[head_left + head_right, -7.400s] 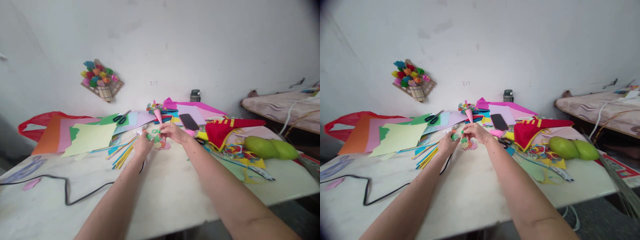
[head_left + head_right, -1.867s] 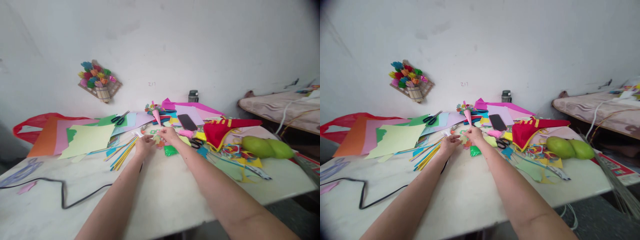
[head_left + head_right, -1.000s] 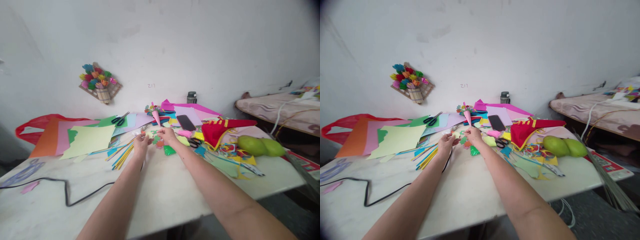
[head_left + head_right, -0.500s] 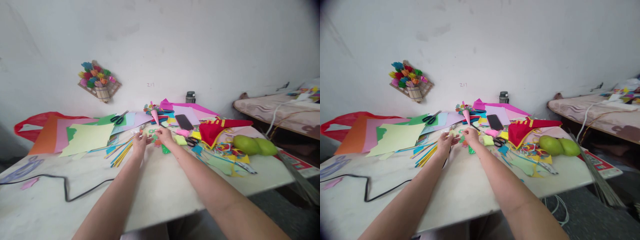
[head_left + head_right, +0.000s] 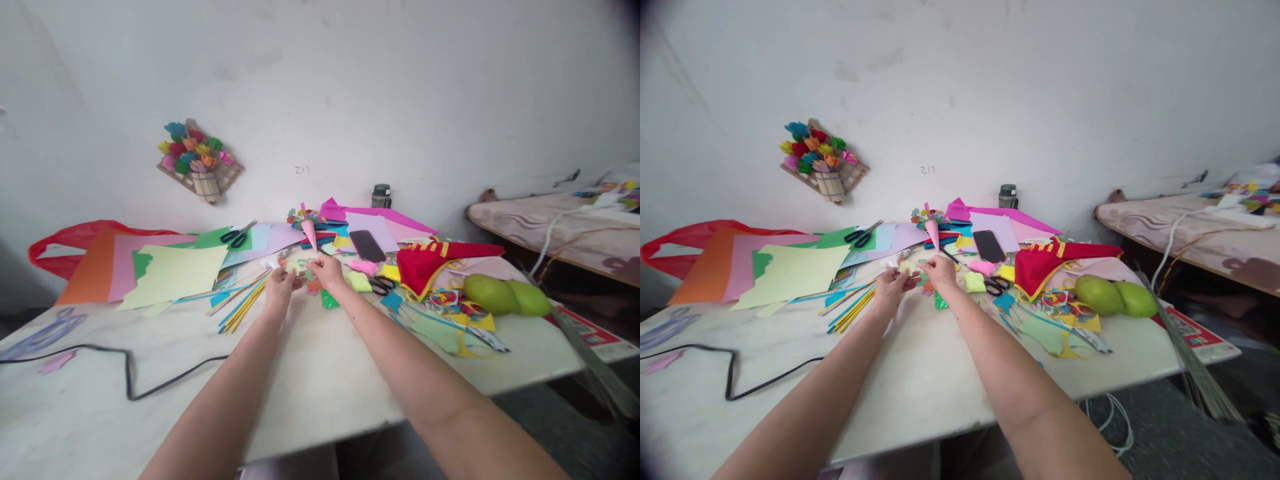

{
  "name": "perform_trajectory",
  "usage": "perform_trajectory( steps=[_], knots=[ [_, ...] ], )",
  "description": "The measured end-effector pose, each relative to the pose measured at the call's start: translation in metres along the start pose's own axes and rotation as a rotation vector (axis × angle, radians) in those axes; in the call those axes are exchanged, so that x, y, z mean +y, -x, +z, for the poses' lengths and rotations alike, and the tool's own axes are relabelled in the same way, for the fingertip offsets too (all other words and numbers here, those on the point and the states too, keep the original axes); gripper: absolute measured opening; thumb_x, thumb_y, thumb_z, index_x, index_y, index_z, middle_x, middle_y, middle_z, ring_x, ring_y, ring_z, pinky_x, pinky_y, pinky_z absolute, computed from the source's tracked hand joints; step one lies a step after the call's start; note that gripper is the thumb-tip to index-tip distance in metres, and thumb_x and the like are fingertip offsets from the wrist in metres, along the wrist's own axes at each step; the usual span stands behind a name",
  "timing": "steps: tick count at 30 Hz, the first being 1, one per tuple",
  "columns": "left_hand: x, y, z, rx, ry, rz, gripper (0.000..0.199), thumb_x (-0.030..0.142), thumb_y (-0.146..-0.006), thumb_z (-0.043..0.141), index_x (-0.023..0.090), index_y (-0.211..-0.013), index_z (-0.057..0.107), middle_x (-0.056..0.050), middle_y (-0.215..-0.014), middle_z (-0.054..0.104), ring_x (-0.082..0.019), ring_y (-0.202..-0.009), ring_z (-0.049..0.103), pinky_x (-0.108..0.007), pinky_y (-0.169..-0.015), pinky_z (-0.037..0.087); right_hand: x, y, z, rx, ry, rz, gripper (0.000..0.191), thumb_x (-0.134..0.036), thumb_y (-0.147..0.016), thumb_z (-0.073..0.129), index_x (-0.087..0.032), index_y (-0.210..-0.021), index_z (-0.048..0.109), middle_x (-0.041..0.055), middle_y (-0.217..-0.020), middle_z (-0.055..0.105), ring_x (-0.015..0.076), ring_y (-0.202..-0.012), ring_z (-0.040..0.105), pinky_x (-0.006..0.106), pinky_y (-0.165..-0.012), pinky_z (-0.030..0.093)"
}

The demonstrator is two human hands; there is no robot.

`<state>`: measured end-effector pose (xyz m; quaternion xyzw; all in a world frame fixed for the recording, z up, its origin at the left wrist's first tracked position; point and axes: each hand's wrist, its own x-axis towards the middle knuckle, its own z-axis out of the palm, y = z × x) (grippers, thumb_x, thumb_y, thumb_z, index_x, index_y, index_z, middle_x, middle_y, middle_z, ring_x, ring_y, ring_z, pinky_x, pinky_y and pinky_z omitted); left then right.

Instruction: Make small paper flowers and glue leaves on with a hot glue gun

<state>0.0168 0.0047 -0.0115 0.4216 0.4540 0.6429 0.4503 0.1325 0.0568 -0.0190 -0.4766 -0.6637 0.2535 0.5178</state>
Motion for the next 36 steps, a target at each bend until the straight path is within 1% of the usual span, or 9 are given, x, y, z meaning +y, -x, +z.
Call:
perform_trajectory(
  steps=[2, 6, 13, 19, 24, 27, 31, 33, 36],
  knots=[
    [0.0, 0.0, -0.001, -0.003, -0.002, -0.009, 0.014, 0.021, -0.072, 0.058, 0.012, -0.077, 0.048, -0.007, -0.069, 0.066, -0.016, -0.059, 0.064, -0.025, -0.055, 0.051, 0.001, -0.001, 0.001, 0.002, -0.022, -0.001, 0.022, -0.037, -0.063, 0.061, -0.015, -0.068, 0.06, 0.0006, -0.061, 0.061, 0.0105, -0.052, 0.055, 0.021, -0.052, 0.045],
    [0.0, 0.001, -0.002, -0.01, 0.019, -0.019, 0.018, 0.023, -0.069, 0.06, 0.013, -0.074, 0.047, -0.007, -0.071, 0.066, -0.016, -0.059, 0.064, -0.026, -0.056, 0.051, 0.001, -0.002, -0.001, -0.032, -0.075, 0.047, 0.017, -0.031, -0.071, 0.052, -0.016, -0.069, 0.059, -0.0002, -0.059, 0.061, 0.0092, -0.045, 0.053, 0.02, -0.047, 0.043],
    [0.002, 0.002, -0.002, -0.084, 0.065, -0.021, 0.018, 0.022, -0.068, 0.061, 0.013, -0.079, 0.05, -0.008, -0.075, 0.067, -0.016, -0.063, 0.065, -0.028, -0.061, 0.051, 0.0, -0.002, -0.006, 0.01, 0.05, -0.015, 0.039, -0.047, -0.077, 0.041, -0.016, -0.062, 0.059, 0.0005, -0.052, 0.058, 0.01, -0.049, 0.053, 0.02, -0.052, 0.043],
    [0.003, 0.003, -0.004, -0.134, 0.08, -0.035, 0.021, 0.025, -0.067, 0.062, 0.014, -0.081, 0.05, -0.007, -0.076, 0.066, -0.016, -0.065, 0.064, -0.028, -0.063, 0.051, 0.003, -0.004, -0.003, 0.005, 0.009, -0.007, 0.015, -0.027, -0.07, 0.053, -0.017, -0.072, 0.063, -0.0004, -0.063, 0.062, 0.0107, -0.057, 0.056, 0.021, -0.057, 0.045],
    [0.006, 0.002, -0.005, -0.044, 0.078, -0.01, 0.023, 0.029, -0.067, 0.062, 0.012, -0.08, 0.053, -0.007, -0.077, 0.066, -0.015, -0.065, 0.064, -0.028, -0.065, 0.05, 0.0, -0.004, -0.004, -0.019, -0.11, 0.101, 0.018, -0.019, -0.071, 0.049, -0.015, -0.083, 0.063, 0.0007, -0.068, 0.063, 0.0093, -0.052, 0.055, 0.02, -0.052, 0.046],
    [0.012, 0.0, -0.009, 0.033, 0.087, 0.057, 0.024, 0.03, -0.067, 0.061, 0.011, -0.079, 0.052, -0.008, -0.077, 0.066, -0.015, -0.065, 0.064, -0.028, -0.065, 0.05, -0.004, -0.001, -0.006, -0.015, -0.081, 0.088, 0.02, -0.029, -0.075, 0.047, -0.015, -0.074, 0.061, 0.0, -0.059, 0.06, 0.0082, -0.044, 0.051, 0.02, -0.047, 0.044],
    [0.021, -0.003, -0.018, 0.124, 0.097, 0.137, 0.021, 0.028, -0.068, 0.06, 0.011, -0.079, 0.052, -0.008, -0.077, 0.065, -0.014, -0.064, 0.063, -0.027, -0.064, 0.049, -0.004, 0.001, -0.006, -0.018, 0.028, 0.033, 0.037, -0.045, -0.076, 0.043, -0.015, -0.06, 0.057, -0.0005, -0.048, 0.055, 0.0085, -0.041, 0.048, 0.02, -0.045, 0.042],
    [0.024, -0.004, -0.022, 0.149, 0.1, 0.149, 0.02, 0.027, -0.068, 0.058, 0.012, -0.081, 0.053, -0.008, -0.077, 0.066, -0.014, -0.063, 0.063, -0.027, -0.064, 0.049, -0.003, 0.001, -0.005, -0.026, 0.061, 0.022, 0.033, -0.044, -0.073, 0.049, -0.015, -0.059, 0.058, -0.0003, -0.049, 0.056, 0.0092, -0.044, 0.051, 0.02, -0.047, 0.043],
    [0.027, -0.005, -0.025, 0.186, 0.113, 0.152, 0.019, 0.026, -0.069, 0.057, 0.014, -0.083, 0.051, -0.006, -0.077, 0.065, -0.014, -0.064, 0.064, -0.027, -0.065, 0.049, 0.0, 0.0, -0.001, -0.032, 0.066, -0.007, 0.014, -0.029, -0.065, 0.06, -0.016, -0.066, 0.061, -0.0002, -0.058, 0.061, 0.0101, -0.052, 0.056, 0.02, -0.052, 0.045]
  ],
)
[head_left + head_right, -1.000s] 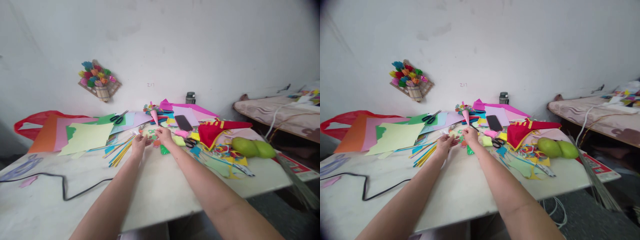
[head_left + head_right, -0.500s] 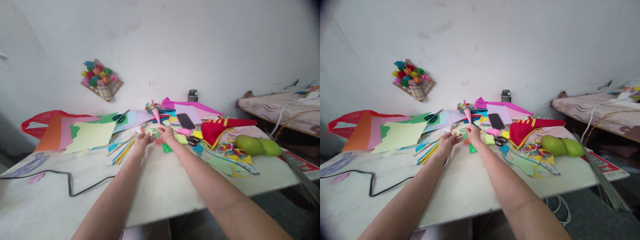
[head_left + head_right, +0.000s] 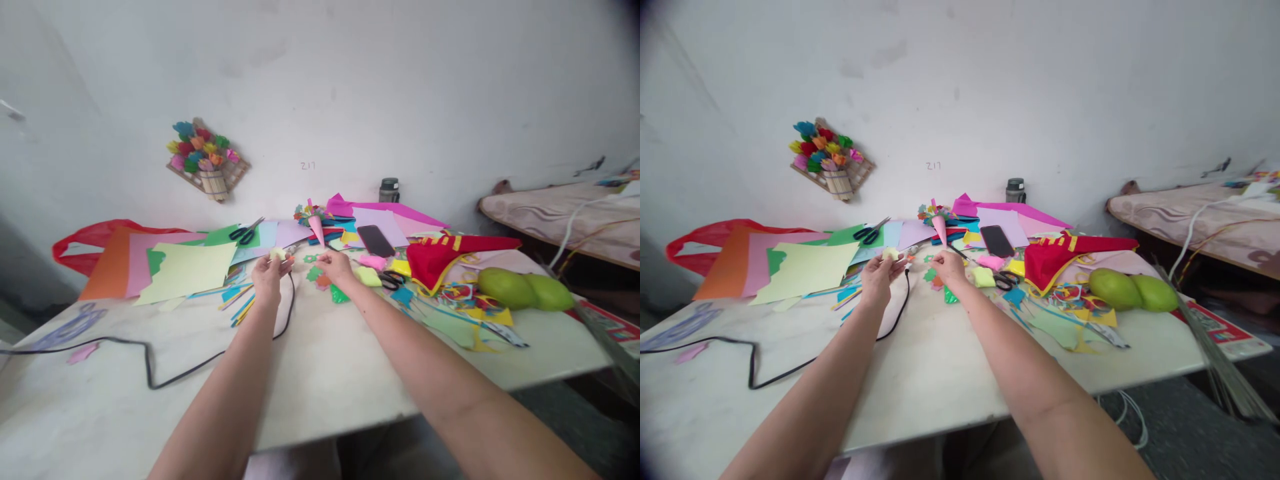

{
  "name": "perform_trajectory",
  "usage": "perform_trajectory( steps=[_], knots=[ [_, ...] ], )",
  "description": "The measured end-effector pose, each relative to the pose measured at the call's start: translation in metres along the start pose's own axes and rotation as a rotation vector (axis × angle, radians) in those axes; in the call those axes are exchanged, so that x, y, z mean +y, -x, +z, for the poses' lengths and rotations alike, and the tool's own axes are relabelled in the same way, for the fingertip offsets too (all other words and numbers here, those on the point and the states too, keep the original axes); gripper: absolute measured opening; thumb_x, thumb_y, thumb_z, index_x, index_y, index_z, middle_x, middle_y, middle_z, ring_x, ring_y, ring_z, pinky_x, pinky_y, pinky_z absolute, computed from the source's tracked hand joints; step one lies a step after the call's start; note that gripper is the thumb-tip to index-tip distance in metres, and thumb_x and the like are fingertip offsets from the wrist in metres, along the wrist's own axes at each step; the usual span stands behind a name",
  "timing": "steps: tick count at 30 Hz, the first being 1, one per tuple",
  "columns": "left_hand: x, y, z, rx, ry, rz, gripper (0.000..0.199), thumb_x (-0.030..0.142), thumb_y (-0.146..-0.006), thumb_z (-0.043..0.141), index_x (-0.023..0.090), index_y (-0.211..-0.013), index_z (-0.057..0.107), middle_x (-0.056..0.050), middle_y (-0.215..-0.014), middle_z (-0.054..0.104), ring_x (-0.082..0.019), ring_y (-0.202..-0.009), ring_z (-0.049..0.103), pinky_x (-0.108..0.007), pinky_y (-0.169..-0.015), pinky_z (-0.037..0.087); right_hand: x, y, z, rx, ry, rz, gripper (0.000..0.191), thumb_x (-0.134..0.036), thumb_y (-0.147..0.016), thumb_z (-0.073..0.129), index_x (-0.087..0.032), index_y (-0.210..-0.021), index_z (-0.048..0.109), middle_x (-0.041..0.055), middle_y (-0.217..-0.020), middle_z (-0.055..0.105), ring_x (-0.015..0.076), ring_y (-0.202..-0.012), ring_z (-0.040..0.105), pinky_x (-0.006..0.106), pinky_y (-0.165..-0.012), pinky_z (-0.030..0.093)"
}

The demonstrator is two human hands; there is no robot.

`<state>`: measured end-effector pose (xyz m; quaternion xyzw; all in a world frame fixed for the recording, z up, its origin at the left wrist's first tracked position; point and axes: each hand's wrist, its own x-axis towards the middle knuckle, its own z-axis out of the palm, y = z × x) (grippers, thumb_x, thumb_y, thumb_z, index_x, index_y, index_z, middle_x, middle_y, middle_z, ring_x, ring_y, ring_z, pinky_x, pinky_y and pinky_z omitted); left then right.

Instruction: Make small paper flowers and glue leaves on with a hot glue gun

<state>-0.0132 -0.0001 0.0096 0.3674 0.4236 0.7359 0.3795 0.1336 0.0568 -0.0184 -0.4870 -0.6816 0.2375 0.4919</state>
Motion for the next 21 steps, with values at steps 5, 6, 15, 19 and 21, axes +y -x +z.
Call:
perform_trajectory(
  steps=[5, 6, 15, 19, 21],
  knots=[
    [0.0012, 0.0018, 0.0008, -0.007, -0.007, -0.004, 0.02, 0.027, -0.068, 0.058, 0.014, -0.08, 0.049, -0.006, -0.074, 0.065, -0.015, -0.064, 0.064, -0.03, -0.067, 0.05, 0.002, -0.0009, 0.0018, -0.028, -0.06, 0.0, 0.013, -0.025, -0.072, 0.053, -0.015, -0.07, 0.062, 0.0, -0.061, 0.062, 0.0092, -0.048, 0.055, 0.02, -0.05, 0.044],
    [0.001, 0.0024, 0.0012, -0.02, -0.01, -0.008, 0.021, 0.028, -0.067, 0.059, 0.014, -0.08, 0.05, -0.006, -0.073, 0.065, -0.015, -0.064, 0.064, -0.031, -0.067, 0.049, 0.0021, -0.0008, 0.001, -0.021, -0.055, 0.003, 0.017, -0.028, -0.073, 0.052, -0.016, -0.069, 0.062, -0.0001, -0.059, 0.062, 0.009, -0.046, 0.054, 0.02, -0.049, 0.043],
    [-0.0025, 0.0068, 0.0038, -0.088, -0.017, -0.038, 0.028, 0.032, -0.064, 0.063, 0.012, -0.08, 0.053, -0.006, -0.07, 0.065, -0.016, -0.062, 0.064, -0.031, -0.066, 0.05, 0.0015, -0.0022, -0.007, 0.068, 0.165, 0.023, 0.036, -0.052, -0.069, 0.05, -0.019, -0.058, 0.06, -0.0003, -0.053, 0.059, 0.0114, -0.054, 0.054, 0.02, -0.052, 0.039],
    [-0.0035, 0.0081, 0.0051, -0.098, -0.023, -0.062, 0.026, 0.029, -0.065, 0.063, 0.012, -0.081, 0.053, -0.007, -0.071, 0.065, -0.016, -0.062, 0.064, -0.033, -0.068, 0.05, 0.0052, -0.005, -0.0048, 0.049, 0.106, -0.006, 0.016, -0.034, -0.064, 0.061, -0.019, -0.066, 0.062, -0.0012, -0.061, 0.062, 0.0109, -0.056, 0.055, 0.02, -0.053, 0.04],
    [-0.0045, 0.0084, 0.0059, -0.104, -0.03, -0.078, 0.024, 0.028, -0.066, 0.062, 0.011, -0.081, 0.054, -0.007, -0.07, 0.065, -0.016, -0.062, 0.064, -0.032, -0.067, 0.05, 0.0063, -0.0061, -0.0043, 0.021, 0.057, 0.013, 0.012, -0.029, -0.066, 0.058, -0.017, -0.068, 0.063, -0.0008, -0.06, 0.062, 0.0101, -0.053, 0.055, 0.019, -0.051, 0.04]
  ],
)
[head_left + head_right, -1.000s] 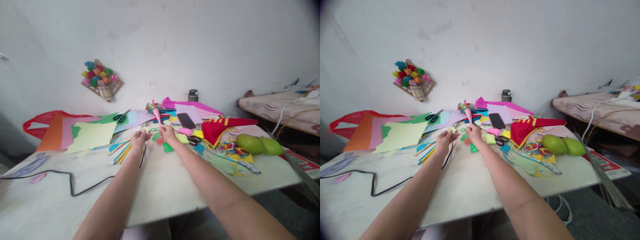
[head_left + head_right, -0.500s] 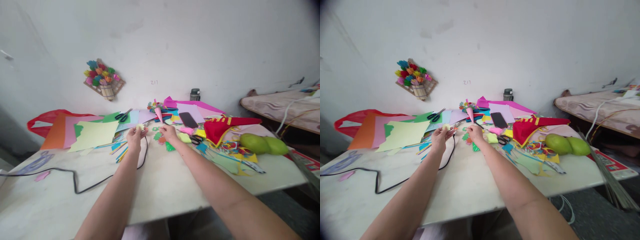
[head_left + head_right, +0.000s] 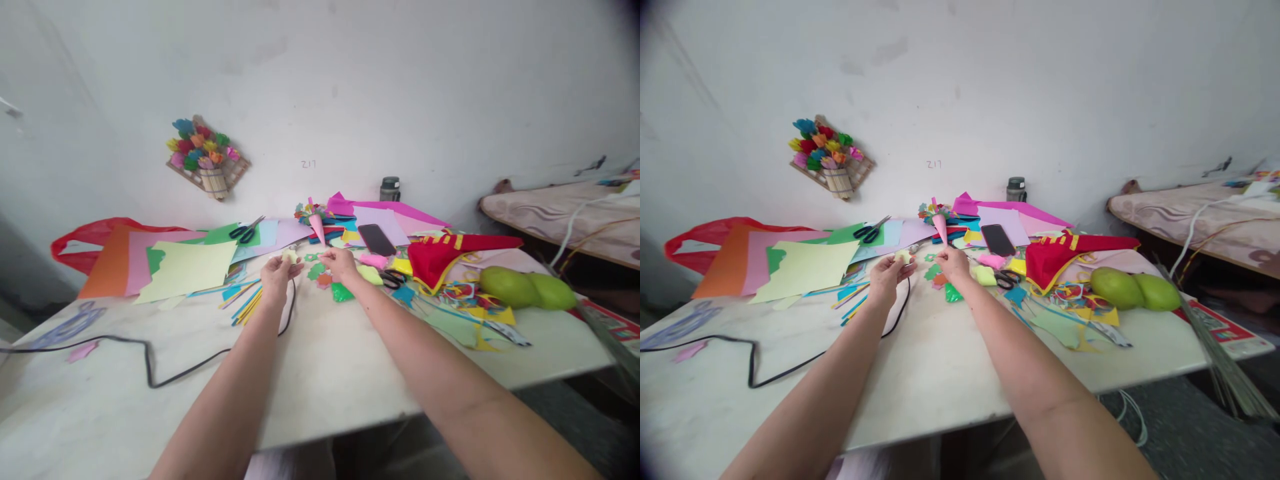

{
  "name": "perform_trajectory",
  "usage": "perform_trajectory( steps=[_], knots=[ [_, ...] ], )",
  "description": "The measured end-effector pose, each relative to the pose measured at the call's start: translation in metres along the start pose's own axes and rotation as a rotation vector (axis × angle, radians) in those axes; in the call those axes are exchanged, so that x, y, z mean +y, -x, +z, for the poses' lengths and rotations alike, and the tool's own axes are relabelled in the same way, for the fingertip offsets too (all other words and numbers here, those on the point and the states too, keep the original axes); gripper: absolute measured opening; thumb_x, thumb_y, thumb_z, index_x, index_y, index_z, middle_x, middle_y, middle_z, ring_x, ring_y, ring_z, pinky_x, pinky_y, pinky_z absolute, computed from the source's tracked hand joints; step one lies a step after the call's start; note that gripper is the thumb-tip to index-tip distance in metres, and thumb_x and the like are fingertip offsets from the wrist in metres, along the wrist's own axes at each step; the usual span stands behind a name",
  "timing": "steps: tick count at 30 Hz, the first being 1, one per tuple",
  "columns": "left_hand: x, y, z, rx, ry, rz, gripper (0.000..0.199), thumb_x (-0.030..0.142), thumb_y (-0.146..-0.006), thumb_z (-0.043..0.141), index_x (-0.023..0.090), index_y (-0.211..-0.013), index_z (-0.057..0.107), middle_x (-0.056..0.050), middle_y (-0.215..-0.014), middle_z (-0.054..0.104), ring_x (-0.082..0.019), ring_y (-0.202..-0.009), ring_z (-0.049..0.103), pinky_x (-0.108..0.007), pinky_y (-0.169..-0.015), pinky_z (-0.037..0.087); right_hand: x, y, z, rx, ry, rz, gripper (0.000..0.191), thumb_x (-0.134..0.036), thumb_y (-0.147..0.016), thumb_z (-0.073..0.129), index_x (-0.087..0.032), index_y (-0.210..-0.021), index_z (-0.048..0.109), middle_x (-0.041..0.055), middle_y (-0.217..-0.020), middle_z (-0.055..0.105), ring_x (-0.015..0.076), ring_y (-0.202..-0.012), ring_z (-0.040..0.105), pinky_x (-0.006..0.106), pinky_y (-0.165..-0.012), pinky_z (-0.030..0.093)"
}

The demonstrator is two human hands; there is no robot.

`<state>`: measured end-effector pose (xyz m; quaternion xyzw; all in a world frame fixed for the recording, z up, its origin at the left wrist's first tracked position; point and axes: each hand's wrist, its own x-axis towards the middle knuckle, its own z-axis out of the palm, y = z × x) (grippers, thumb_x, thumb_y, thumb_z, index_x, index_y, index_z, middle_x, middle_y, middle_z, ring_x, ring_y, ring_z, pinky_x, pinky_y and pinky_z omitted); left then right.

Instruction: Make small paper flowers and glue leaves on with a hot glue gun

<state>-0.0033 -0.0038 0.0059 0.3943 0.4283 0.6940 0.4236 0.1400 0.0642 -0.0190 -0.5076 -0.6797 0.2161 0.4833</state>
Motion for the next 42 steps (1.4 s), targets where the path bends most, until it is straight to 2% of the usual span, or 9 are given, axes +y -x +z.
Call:
perform_trajectory(
  steps=[5, 11, 14, 18, 21, 27, 31, 35, 42],
  knots=[
    [-0.002, 0.0, 0.002, -0.017, -0.055, -0.034, 0.019, 0.024, -0.068, 0.06, 0.01, -0.08, 0.055, -0.007, -0.071, 0.066, -0.015, -0.061, 0.063, -0.027, -0.061, 0.051, -0.004, 0.0, -0.006, -0.021, -0.048, 0.037, 0.019, -0.029, -0.075, 0.048, -0.016, -0.072, 0.061, -0.0003, -0.06, 0.062, 0.0083, -0.046, 0.053, 0.017, -0.045, 0.039],
    [-0.002, 0.0, 0.002, -0.017, -0.063, -0.047, 0.017, 0.022, -0.069, 0.06, 0.01, -0.079, 0.055, -0.006, -0.068, 0.065, -0.014, -0.06, 0.063, -0.027, -0.061, 0.051, -0.005, 0.002, -0.01, -0.011, 0.061, 0.025, 0.041, -0.05, -0.077, 0.041, -0.016, -0.062, 0.059, 0.0003, -0.053, 0.06, 0.0086, -0.042, 0.051, 0.019, -0.046, 0.038],
    [-0.002, 0.0, 0.002, -0.022, -0.061, -0.051, 0.017, 0.022, -0.068, 0.06, 0.009, -0.079, 0.056, -0.006, -0.068, 0.065, -0.015, -0.06, 0.063, -0.027, -0.062, 0.051, -0.002, 0.001, -0.007, -0.022, 0.084, 0.002, 0.035, -0.046, -0.075, 0.046, -0.017, -0.063, 0.062, 0.0004, -0.054, 0.061, 0.0104, -0.048, 0.054, 0.02, -0.049, 0.039],
    [-0.002, 0.0, 0.002, -0.03, -0.061, -0.05, 0.017, 0.021, -0.068, 0.06, 0.009, -0.079, 0.056, -0.007, -0.069, 0.065, -0.014, -0.06, 0.063, -0.026, -0.061, 0.05, 0.002, -0.001, -0.002, -0.024, 0.104, -0.057, 0.013, -0.024, -0.07, 0.055, -0.018, -0.073, 0.066, 0.0006, -0.064, 0.065, 0.0129, -0.062, 0.058, 0.021, -0.059, 0.042],
    [-0.002, 0.0, 0.002, -0.014, -0.037, -0.041, 0.018, 0.019, -0.068, 0.06, 0.009, -0.082, 0.054, -0.006, -0.07, 0.065, -0.015, -0.06, 0.063, -0.025, -0.06, 0.05, 0.004, -0.002, 0.0, -0.018, 0.094, -0.064, 0.017, -0.016, -0.07, 0.052, -0.018, -0.08, 0.066, 0.0002, -0.069, 0.066, 0.012, -0.065, 0.058, 0.021, -0.063, 0.042],
    [-0.003, 0.0, 0.003, -0.001, -0.024, -0.043, 0.016, 0.02, -0.068, 0.06, 0.011, -0.078, 0.05, -0.006, -0.069, 0.065, -0.015, -0.059, 0.064, -0.026, -0.058, 0.05, -0.004, 0.002, -0.003, 0.009, 0.198, -0.104, 0.031, -0.039, -0.078, 0.044, -0.018, -0.065, 0.063, 0.0009, -0.058, 0.061, 0.0119, -0.057, 0.054, 0.021, -0.054, 0.037],
    [-0.005, 0.0, 0.002, -0.014, -0.034, -0.044, 0.018, 0.022, -0.068, 0.061, 0.012, -0.076, 0.05, -0.006, -0.067, 0.065, -0.016, -0.059, 0.064, -0.026, -0.057, 0.05, -0.007, 0.004, -0.004, 0.011, 0.199, -0.08, 0.031, -0.049, -0.068, 0.054, -0.018, -0.064, 0.062, -0.0006, -0.059, 0.061, 0.0112, -0.056, 0.052, 0.021, -0.052, 0.035],
    [-0.005, 0.0, 0.002, -0.021, -0.045, -0.046, 0.019, 0.023, -0.067, 0.061, 0.012, -0.076, 0.049, -0.006, -0.065, 0.064, -0.016, -0.058, 0.063, -0.026, -0.056, 0.05, -0.006, 0.004, -0.004, 0.03, 0.159, -0.055, 0.029, -0.048, -0.063, 0.059, -0.019, -0.066, 0.062, -0.0016, -0.061, 0.061, 0.011, -0.057, 0.053, 0.021, -0.051, 0.035],
    [-0.004, 0.001, 0.002, -0.027, -0.055, -0.051, 0.019, 0.023, -0.064, 0.064, 0.012, -0.074, 0.051, -0.004, -0.063, 0.063, -0.015, -0.06, 0.064, -0.026, -0.059, 0.05, -0.001, 0.001, -0.004, 0.018, 0.122, -0.118, 0.017, -0.03, -0.07, 0.054, -0.02, -0.072, 0.068, -0.0001, -0.066, 0.065, 0.0136, -0.063, 0.057, 0.022, -0.057, 0.04]
  ],
)
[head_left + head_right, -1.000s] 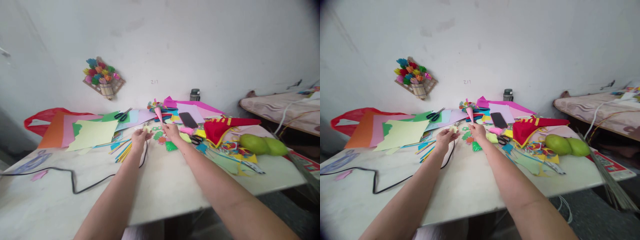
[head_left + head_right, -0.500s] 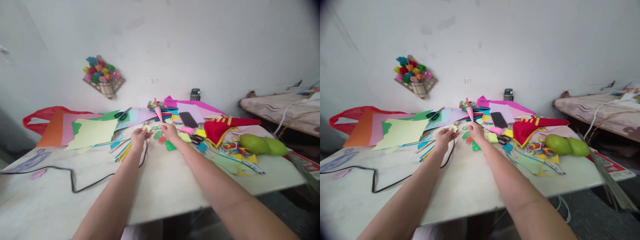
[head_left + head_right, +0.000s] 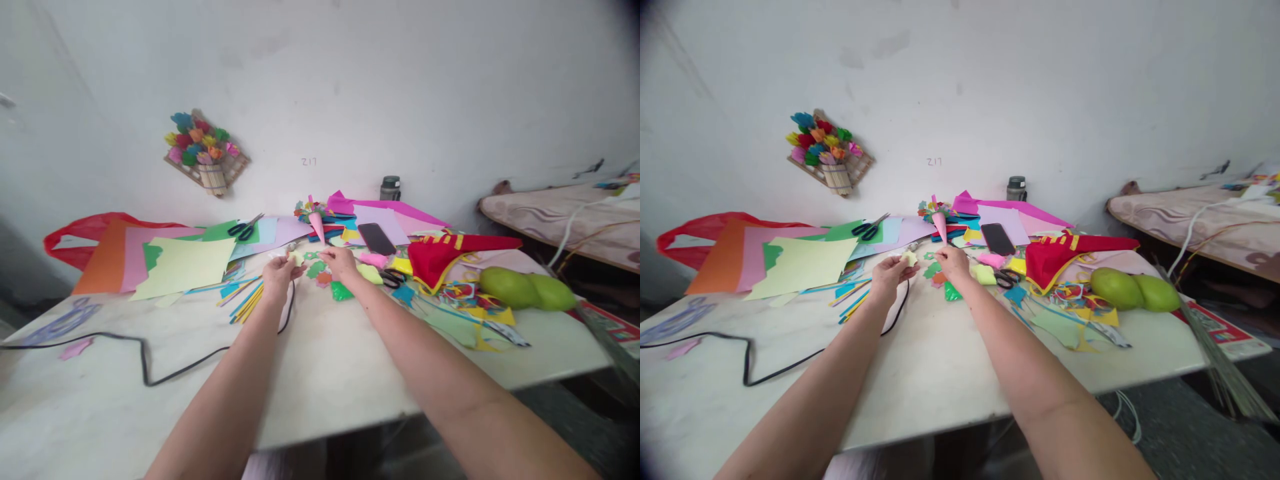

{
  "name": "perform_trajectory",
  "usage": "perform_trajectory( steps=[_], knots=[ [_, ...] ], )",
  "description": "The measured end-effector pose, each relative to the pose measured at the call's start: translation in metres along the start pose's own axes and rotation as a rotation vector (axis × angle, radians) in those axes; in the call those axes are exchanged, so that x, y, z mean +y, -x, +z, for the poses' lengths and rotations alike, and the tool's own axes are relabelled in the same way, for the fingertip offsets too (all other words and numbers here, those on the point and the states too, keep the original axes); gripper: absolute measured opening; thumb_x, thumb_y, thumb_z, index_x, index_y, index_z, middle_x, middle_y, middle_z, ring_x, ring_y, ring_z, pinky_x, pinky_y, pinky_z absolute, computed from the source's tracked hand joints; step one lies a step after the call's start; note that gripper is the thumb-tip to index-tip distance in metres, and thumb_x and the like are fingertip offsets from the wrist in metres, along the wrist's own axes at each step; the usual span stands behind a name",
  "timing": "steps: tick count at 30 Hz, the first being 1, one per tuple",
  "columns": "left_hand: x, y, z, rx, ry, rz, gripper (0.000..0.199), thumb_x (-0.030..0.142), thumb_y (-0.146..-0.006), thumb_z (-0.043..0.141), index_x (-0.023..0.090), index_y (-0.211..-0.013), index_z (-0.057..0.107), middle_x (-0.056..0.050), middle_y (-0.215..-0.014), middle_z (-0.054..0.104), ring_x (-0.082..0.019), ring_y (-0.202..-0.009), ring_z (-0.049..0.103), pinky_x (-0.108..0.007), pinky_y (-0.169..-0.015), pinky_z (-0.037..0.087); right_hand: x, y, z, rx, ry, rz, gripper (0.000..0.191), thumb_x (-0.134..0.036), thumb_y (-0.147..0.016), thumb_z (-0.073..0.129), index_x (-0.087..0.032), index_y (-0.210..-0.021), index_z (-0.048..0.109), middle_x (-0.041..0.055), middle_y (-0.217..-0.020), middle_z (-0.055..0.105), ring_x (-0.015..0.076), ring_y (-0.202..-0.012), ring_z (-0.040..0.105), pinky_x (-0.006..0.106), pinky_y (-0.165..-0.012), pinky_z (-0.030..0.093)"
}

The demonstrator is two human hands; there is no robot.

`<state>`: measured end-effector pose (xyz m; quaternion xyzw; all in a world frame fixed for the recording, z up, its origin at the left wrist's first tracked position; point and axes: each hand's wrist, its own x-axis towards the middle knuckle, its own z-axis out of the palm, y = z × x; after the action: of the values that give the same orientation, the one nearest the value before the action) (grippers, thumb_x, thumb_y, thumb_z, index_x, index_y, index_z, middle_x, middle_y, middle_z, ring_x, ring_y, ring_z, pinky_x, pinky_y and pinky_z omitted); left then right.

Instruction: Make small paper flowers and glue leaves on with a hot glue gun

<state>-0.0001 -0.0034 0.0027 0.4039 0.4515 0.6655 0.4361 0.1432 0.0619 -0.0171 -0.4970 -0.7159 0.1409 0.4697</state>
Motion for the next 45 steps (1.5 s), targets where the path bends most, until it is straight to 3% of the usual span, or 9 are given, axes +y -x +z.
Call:
perform_trajectory(
  steps=[8, 15, 17, 23, 26, 30, 37, 42, 45],
  knots=[
    [-0.001, -0.001, -0.001, -0.005, -0.011, -0.003, 0.022, 0.025, -0.063, 0.065, 0.012, -0.074, 0.051, -0.004, -0.061, 0.062, -0.016, -0.061, 0.064, -0.027, -0.061, 0.05, 0.009, -0.004, 0.009, -0.08, -0.06, 0.021, 0.014, -0.019, -0.067, 0.058, -0.018, -0.077, 0.068, 0.0011, -0.07, 0.066, 0.0133, -0.066, 0.06, 0.023, -0.063, 0.044],
    [0.0, 0.0, -0.001, -0.004, -0.011, -0.011, 0.021, 0.025, -0.063, 0.065, 0.012, -0.074, 0.051, -0.004, -0.062, 0.062, -0.016, -0.06, 0.063, -0.028, -0.061, 0.049, 0.0, 0.0, -0.001, -0.144, 0.148, 0.072, 0.02, -0.04, -0.062, 0.063, -0.021, -0.067, 0.065, -0.0003, -0.064, 0.064, 0.0144, -0.063, 0.058, 0.023, -0.056, 0.041],
    [0.0, 0.0, -0.001, -0.008, -0.015, -0.013, 0.022, 0.025, -0.063, 0.065, 0.012, -0.074, 0.052, -0.004, -0.062, 0.062, -0.016, -0.06, 0.063, -0.028, -0.061, 0.049, 0.001, 0.0, -0.001, -0.165, 0.163, 0.067, 0.018, -0.037, -0.064, 0.062, -0.02, -0.065, 0.065, 0.0, -0.064, 0.065, 0.0141, -0.063, 0.059, 0.022, -0.056, 0.041],
    [-0.001, 0.0, -0.001, -0.015, -0.019, -0.013, 0.018, 0.023, -0.065, 0.062, 0.012, -0.075, 0.052, -0.005, -0.063, 0.063, -0.015, -0.059, 0.063, -0.026, -0.06, 0.049, 0.011, -0.004, 0.007, -0.184, -0.005, 0.042, 0.011, -0.019, -0.067, 0.059, -0.019, -0.073, 0.068, 0.0009, -0.071, 0.067, 0.0131, -0.066, 0.061, 0.021, -0.061, 0.043],
    [-0.001, 0.0, -0.001, -0.015, -0.013, -0.016, 0.019, 0.023, -0.064, 0.063, 0.011, -0.075, 0.052, -0.005, -0.063, 0.063, -0.015, -0.058, 0.063, -0.026, -0.06, 0.049, 0.009, -0.003, 0.005, -0.194, -0.048, 0.051, 0.011, -0.025, -0.067, 0.061, -0.016, -0.068, 0.066, 0.0017, -0.065, 0.066, 0.0126, -0.06, 0.059, 0.021, -0.058, 0.043],
    [-0.002, 0.0, -0.001, -0.021, -0.008, -0.019, 0.02, 0.023, -0.064, 0.063, 0.011, -0.076, 0.052, -0.004, -0.063, 0.063, -0.015, -0.058, 0.063, -0.026, -0.059, 0.049, -0.001, 0.0, -0.002, -0.229, -0.105, 0.171, 0.033, -0.041, -0.073, 0.052, -0.013, -0.058, 0.061, 0.0014, -0.052, 0.06, 0.0088, -0.043, 0.049, 0.02, -0.045, 0.038],
    [-0.002, 0.0, -0.001, -0.018, -0.01, -0.025, 0.023, 0.025, -0.063, 0.065, 0.011, -0.075, 0.051, -0.004, -0.064, 0.063, -0.015, -0.058, 0.063, -0.025, -0.059, 0.049, -0.011, 0.002, -0.008, -0.289, -0.277, 0.289, 0.026, -0.03, -0.076, 0.05, -0.012, -0.061, 0.06, 0.0015, -0.053, 0.057, 0.0053, -0.036, 0.041, 0.018, -0.037, 0.034],
    [-0.003, 0.0, -0.001, -0.021, -0.016, -0.023, 0.024, 0.027, -0.062, 0.066, 0.011, -0.075, 0.052, -0.005, -0.065, 0.064, -0.015, -0.059, 0.063, -0.025, -0.058, 0.05, -0.002, 0.0, -0.005, -0.279, -0.139, 0.192, 0.01, -0.014, -0.067, 0.056, -0.013, -0.073, 0.064, 0.0017, -0.065, 0.063, 0.0089, -0.052, 0.053, 0.018, -0.048, 0.04],
    [-0.003, 0.0, -0.001, -0.022, -0.013, -0.022, 0.024, 0.027, -0.062, 0.066, 0.011, -0.075, 0.053, -0.005, -0.065, 0.064, -0.015, -0.059, 0.063, -0.025, -0.058, 0.05, 0.002, -0.001, -0.005, -0.276, 0.032, 0.088, 0.008, -0.015, -0.064, 0.059, -0.015, -0.069, 0.066, 0.0012, -0.068, 0.064, 0.0106, -0.06, 0.056, 0.019, -0.054, 0.04]
  ],
)
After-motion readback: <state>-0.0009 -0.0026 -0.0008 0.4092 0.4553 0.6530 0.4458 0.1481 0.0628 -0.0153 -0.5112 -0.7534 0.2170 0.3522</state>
